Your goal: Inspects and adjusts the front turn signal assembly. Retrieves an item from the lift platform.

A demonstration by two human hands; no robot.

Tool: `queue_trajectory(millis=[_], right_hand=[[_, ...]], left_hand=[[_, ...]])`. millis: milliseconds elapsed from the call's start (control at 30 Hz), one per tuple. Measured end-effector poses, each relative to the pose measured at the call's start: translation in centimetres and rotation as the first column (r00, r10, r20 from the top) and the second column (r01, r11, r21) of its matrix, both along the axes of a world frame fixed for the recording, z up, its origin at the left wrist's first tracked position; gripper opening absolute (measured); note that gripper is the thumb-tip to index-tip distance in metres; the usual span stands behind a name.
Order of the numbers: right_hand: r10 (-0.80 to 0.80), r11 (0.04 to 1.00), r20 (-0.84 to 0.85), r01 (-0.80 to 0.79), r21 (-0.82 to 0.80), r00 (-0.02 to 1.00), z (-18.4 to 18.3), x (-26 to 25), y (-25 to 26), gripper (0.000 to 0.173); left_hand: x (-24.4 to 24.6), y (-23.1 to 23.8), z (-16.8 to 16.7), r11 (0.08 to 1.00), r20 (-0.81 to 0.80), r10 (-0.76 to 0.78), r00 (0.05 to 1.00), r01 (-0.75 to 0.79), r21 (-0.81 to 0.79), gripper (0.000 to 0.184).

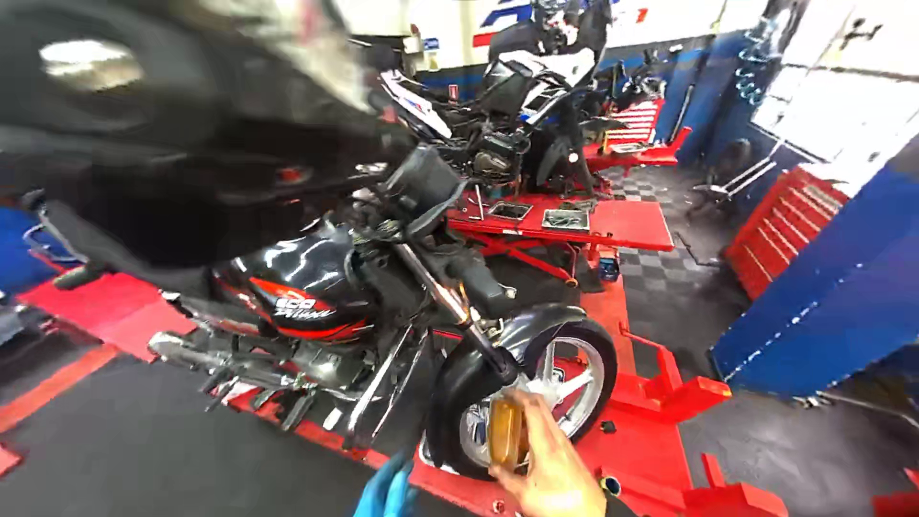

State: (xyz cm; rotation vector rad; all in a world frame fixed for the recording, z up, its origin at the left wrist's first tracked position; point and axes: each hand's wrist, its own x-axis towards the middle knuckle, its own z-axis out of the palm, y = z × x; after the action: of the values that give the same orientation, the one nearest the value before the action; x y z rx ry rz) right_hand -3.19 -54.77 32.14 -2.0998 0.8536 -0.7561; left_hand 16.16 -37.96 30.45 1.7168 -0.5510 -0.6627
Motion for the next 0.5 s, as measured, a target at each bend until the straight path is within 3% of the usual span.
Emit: queue_trajectory(millis=[100, 200, 333, 433, 500], right_hand=[[-0.14, 0.989, 0.143, 0.132, 0.064, 0.98, 0.6, -0.4, -4.9, 0.1], [-0.143, 0.986, 0.232, 0.118, 0.118, 0.962, 0.7, -0.2, -9.7, 0.105], [-0.014, 0.984, 0.345, -0.048, 0.17, 0.939, 1.8, 1.5, -14.3, 0.102], [0.105, 0.978, 0.388, -0.166, 0.127, 0.916, 2.3, 3.2, -16.2, 0.093], [0.203, 0.962, 0.425, -0.261, 0.082, 0.882, 2.6, 4.3, -17.0, 0.091]], left_hand=[[-2.7, -7.8, 5.7, 0.993, 0.181, -0.046, 0.982, 0.065, -0.1, 0.051], [-4.8, -14.4, 9.5, 0.993, 0.354, 0.043, 0.934, 0.0, -0.121, 0.074], [-6.4, -20.7, 9.9, 0.958, 0.461, 0.268, 0.846, -0.184, -0.219, 0.088], [-7.1, -23.1, 9.7, 0.894, 0.507, 0.438, 0.742, -0.3, -0.333, 0.081], [-7.5, -23.9, 10.0, 0.878, 0.538, 0.465, 0.703, -0.286, -0.384, 0.077]])
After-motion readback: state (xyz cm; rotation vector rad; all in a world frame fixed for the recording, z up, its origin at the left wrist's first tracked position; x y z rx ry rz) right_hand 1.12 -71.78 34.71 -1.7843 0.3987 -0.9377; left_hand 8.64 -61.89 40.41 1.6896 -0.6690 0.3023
